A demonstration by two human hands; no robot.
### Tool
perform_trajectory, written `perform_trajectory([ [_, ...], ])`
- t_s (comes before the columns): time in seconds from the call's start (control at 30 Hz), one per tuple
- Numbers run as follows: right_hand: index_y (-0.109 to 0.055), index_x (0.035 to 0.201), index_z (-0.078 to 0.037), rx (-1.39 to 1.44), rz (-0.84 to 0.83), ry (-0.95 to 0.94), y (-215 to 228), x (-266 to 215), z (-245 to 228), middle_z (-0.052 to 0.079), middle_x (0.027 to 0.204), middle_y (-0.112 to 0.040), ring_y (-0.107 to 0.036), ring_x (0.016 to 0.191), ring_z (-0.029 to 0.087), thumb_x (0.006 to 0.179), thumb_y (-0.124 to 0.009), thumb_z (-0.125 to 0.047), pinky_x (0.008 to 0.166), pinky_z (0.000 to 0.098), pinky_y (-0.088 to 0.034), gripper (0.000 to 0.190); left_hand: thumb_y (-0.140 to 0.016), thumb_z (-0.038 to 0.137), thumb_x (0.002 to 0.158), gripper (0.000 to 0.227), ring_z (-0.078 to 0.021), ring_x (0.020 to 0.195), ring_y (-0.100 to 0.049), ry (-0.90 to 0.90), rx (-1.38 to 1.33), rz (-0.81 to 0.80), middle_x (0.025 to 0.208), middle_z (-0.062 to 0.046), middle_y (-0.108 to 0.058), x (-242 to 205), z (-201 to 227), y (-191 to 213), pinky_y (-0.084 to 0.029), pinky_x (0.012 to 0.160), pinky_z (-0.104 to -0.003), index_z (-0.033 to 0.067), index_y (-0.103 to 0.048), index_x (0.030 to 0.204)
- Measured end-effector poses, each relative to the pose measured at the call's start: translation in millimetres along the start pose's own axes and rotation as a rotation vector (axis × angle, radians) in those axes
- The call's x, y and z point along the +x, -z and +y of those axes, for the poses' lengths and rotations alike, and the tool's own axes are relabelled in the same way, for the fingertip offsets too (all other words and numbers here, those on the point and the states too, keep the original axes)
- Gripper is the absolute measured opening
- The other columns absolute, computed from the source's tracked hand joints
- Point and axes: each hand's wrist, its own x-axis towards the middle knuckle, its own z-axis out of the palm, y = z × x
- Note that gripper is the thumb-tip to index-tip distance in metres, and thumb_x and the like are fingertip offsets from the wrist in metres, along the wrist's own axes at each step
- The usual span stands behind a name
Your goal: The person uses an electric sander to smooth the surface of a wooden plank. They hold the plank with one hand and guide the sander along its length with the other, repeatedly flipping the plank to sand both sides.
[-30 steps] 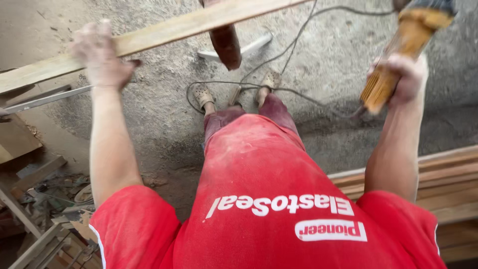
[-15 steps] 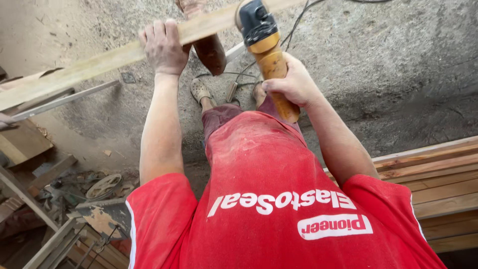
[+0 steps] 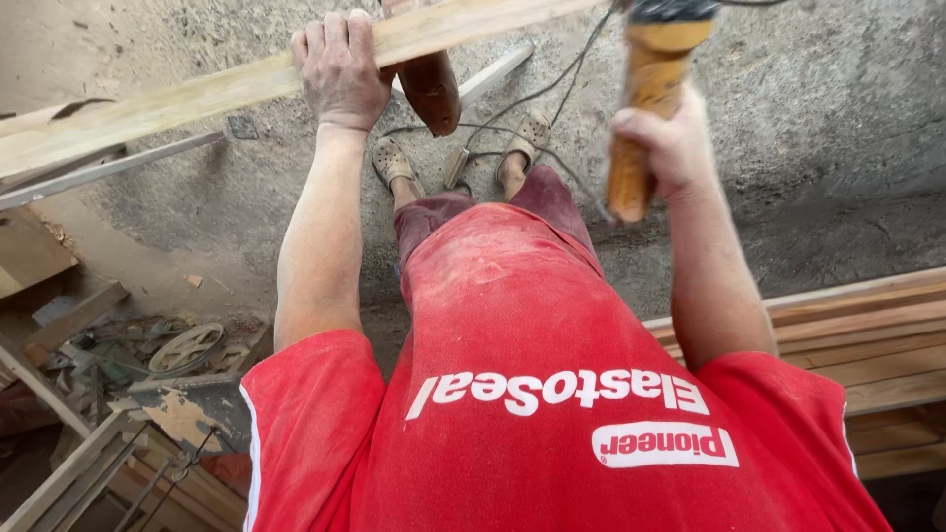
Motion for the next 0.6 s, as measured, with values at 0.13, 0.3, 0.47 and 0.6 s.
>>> perform_trajectory([
  [0.13, -0.056, 0.126, -0.003, 0.027, -0.105, 0.001, -42, 3, 18, 0.006, 0.107, -0.065, -0.068, 0.094, 0.017, 0.077, -0.081, -0.018, 0.087, 0.0351, -0.061, 0.058, -0.084, 0.026, 0.087, 0.047, -0.0275, 0.101, -0.054, 0.010, 0.000, -0.020, 0.108, -0.009, -0.054, 2, -2, 2, -0.041, 0.093, -0.045, 0.0099, -0.052, 0.119],
  [0.3, -0.058, 0.126, -0.005, -0.229, -0.221, -0.021, -87, 8, 20, 0.005, 0.106, -0.069, -0.069, 0.093, 0.016, 0.074, -0.083, -0.019, 0.086, 0.0329, -0.059, 0.059, -0.083, 0.028, 0.084, 0.051, -0.0269, 0.100, -0.055, 0.007, -0.007, 0.001, 0.106, -0.009, -0.054, 0, 2, 2, -0.041, 0.092, -0.045, 0.0113, -0.053, 0.121],
  [0.47, -0.061, 0.122, -0.004, -0.322, -0.223, 0.022, -99, 10, 13, 0.007, 0.104, -0.071, -0.069, 0.095, 0.017, 0.076, -0.084, -0.018, 0.087, 0.0330, -0.059, 0.054, -0.083, 0.037, 0.091, 0.047, -0.0261, 0.099, -0.054, -0.001, -0.003, -0.005, 0.106, -0.007, -0.054, -1, -1, 0, -0.040, 0.092, -0.045, 0.0104, -0.052, 0.116],
  [0.6, -0.059, 0.121, -0.005, -0.162, -0.074, -0.059, -42, 13, 8, 0.006, 0.102, -0.069, -0.070, 0.087, 0.017, 0.072, -0.079, -0.018, 0.078, 0.0340, -0.064, 0.054, -0.081, 0.040, 0.096, 0.045, -0.0256, 0.095, -0.053, -0.005, 0.010, 0.002, 0.100, -0.008, -0.052, -8, -5, -4, -0.039, 0.089, -0.044, 0.0105, -0.051, 0.114],
])
